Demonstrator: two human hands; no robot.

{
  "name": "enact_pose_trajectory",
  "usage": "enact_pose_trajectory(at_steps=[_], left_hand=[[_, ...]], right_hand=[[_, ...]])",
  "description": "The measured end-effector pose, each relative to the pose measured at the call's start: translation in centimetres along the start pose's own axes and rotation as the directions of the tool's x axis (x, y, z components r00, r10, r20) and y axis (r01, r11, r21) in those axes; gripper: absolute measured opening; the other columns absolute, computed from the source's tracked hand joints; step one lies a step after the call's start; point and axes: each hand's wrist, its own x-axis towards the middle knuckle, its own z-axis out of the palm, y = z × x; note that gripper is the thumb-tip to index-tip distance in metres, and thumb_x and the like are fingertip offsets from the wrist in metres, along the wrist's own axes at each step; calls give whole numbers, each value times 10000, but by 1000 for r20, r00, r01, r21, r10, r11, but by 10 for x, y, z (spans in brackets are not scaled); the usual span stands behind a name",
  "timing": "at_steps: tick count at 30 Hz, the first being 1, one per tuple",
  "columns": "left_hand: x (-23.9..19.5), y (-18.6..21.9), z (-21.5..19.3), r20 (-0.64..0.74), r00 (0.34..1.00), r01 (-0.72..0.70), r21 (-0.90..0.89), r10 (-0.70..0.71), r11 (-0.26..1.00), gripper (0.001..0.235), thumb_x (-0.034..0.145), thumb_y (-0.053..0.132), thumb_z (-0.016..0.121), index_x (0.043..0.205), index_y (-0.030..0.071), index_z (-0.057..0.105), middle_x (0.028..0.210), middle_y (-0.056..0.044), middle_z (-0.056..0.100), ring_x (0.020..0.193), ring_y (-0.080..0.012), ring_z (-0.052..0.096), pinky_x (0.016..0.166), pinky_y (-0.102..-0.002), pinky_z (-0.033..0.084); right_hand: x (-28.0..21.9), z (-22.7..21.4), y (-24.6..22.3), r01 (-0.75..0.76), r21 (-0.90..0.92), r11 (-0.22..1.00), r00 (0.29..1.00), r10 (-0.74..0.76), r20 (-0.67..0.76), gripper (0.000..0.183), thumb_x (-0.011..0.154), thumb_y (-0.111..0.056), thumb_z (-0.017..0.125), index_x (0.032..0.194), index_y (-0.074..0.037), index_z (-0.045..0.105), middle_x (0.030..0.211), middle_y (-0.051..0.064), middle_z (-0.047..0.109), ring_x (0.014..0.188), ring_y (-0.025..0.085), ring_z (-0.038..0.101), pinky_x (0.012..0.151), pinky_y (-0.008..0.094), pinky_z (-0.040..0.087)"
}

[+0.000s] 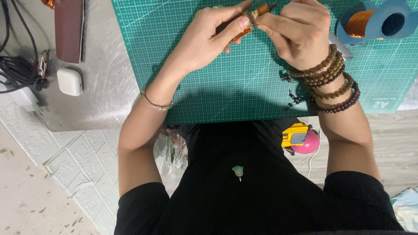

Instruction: The person winds copper wire around a cylindrical core using their hands. They adjust the wire and the core on a green cutting mat, briefly reach for a red object on the floor, and later pick up a smartphone to view the screen.

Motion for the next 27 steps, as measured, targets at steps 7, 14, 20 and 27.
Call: enact_pose_trajectory(at_steps=[7,14,20,27], left_hand=[[1,4,-2,-2,1000,15,-22,-15,1000,375,1030,279,417,1311,45,498,713,-16,555,646,-83,576,530,-202,532],[2,7,-2,2,1000,10,-34,-10,999,334,1027,233,425,1268,28,531,711,-23,553,638,-83,570,529,-201,518],[2,8,-2,4,1000,7,-33,-7,999,347,1026,241,419,1267,18,530,699,-20,547,617,-85,560,520,-202,512],[1,1,-2,2,1000,12,-43,-12,999,381,1031,263,423,1316,19,486,687,-12,527,605,-83,563,543,-203,551]], right_hand=[[-1,2,2,-22,21,1000,1000,22,6,223,1043,-65,638,959,98,765,589,64,398,502,206,360,498,335,260],[-2,4,4,-7,73,997,1000,8,-10,226,1036,-48,615,960,113,753,576,83,408,484,215,347,485,344,239],[0,5,2,-14,74,997,1000,15,-12,249,1044,-54,581,951,100,754,580,84,429,493,215,372,490,340,255],[4,1,-2,-5,7,1000,1000,5,-5,195,1038,-58,644,928,76,735,611,75,460,529,205,402,573,343,315]])
